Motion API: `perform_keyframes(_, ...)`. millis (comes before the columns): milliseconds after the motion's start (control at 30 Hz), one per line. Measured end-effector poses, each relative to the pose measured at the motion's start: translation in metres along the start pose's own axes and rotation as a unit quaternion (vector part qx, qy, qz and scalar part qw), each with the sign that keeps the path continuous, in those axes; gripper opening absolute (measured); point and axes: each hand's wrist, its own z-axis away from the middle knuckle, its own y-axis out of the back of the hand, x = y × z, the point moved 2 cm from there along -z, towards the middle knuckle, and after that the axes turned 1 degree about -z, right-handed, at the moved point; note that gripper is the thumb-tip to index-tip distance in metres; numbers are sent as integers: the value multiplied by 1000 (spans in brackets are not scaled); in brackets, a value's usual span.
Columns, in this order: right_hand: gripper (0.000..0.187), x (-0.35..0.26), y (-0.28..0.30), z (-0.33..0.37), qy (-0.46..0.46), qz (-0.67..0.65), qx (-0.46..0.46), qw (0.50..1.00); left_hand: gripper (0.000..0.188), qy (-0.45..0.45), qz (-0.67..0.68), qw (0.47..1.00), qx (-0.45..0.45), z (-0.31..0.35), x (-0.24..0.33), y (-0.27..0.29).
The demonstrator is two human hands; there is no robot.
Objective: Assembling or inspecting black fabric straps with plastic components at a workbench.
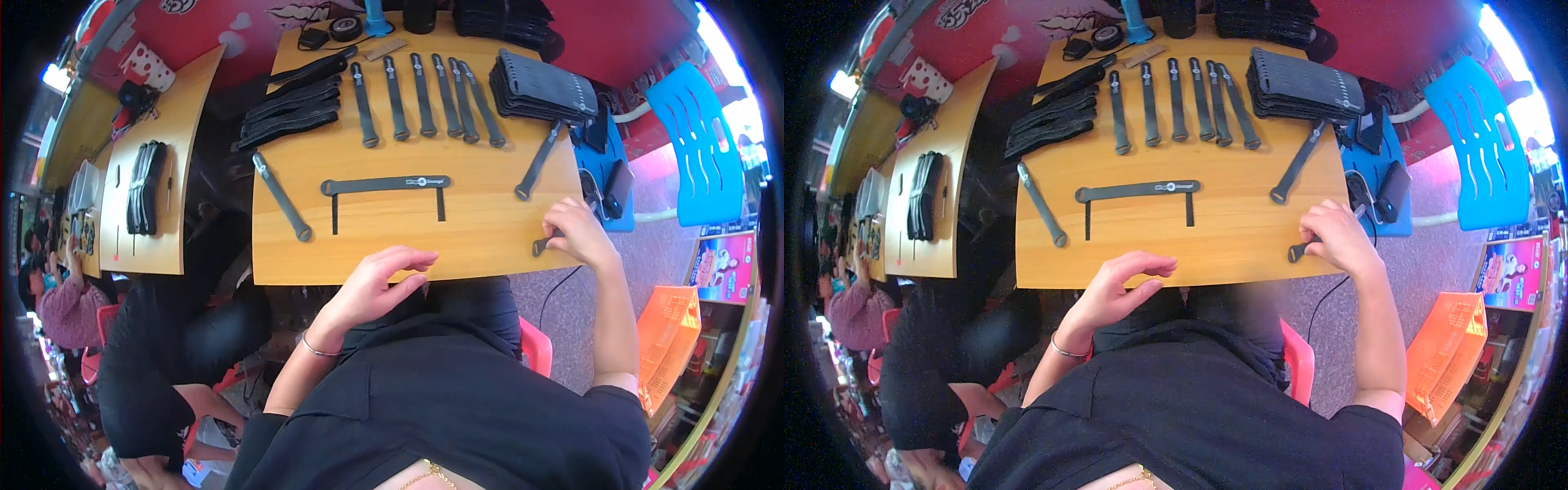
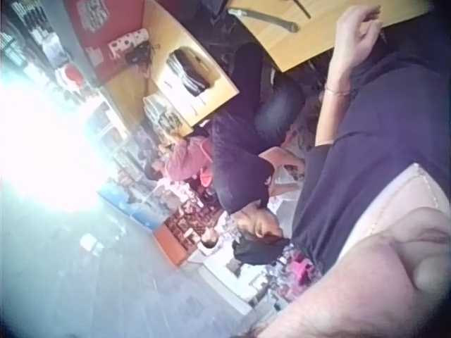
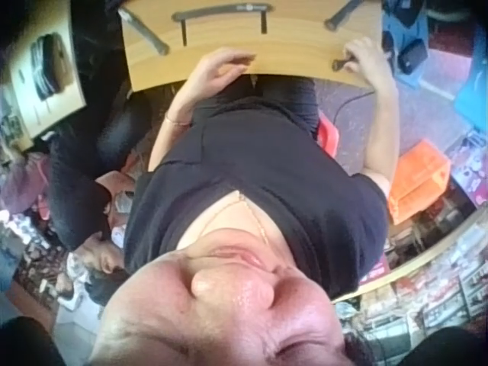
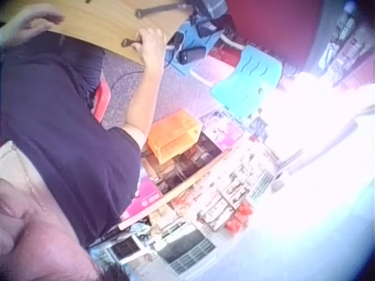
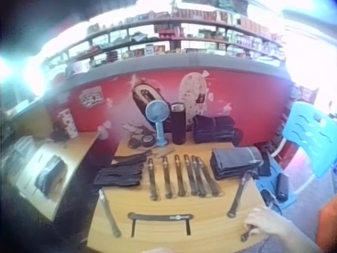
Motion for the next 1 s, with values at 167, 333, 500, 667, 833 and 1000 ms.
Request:
perform_keyframes(167, 17, -21, -16, 8, -33, -103, -21, 994, 40, 15, 60, 998, -12, -5, 1, -13)
perform_keyframes(333, 15, -118, -16, -17, 41, -254, 54, 965, 41, 22, 76, 997, -14, -16, 14, -23)
perform_keyframes(500, 21, -145, -13, -38, 20, -374, 57, 925, 10, 31, 65, 989, 130, -12, 1, -1)
perform_keyframes(667, 24, -122, -19, -47, 7, -401, 23, 916, 10, 108, 134, 954, 244, 6, -22, 40)
perform_keyframes(833, 19, -111, -24, -61, -11, -442, 61, 895, 13, 133, 170, 940, 264, 12, -35, 59)
perform_keyframes(1000, 14, -94, -43, -72, -106, -540, 63, 833, 17, 154, 187, 920, 308, 12, -54, 68)
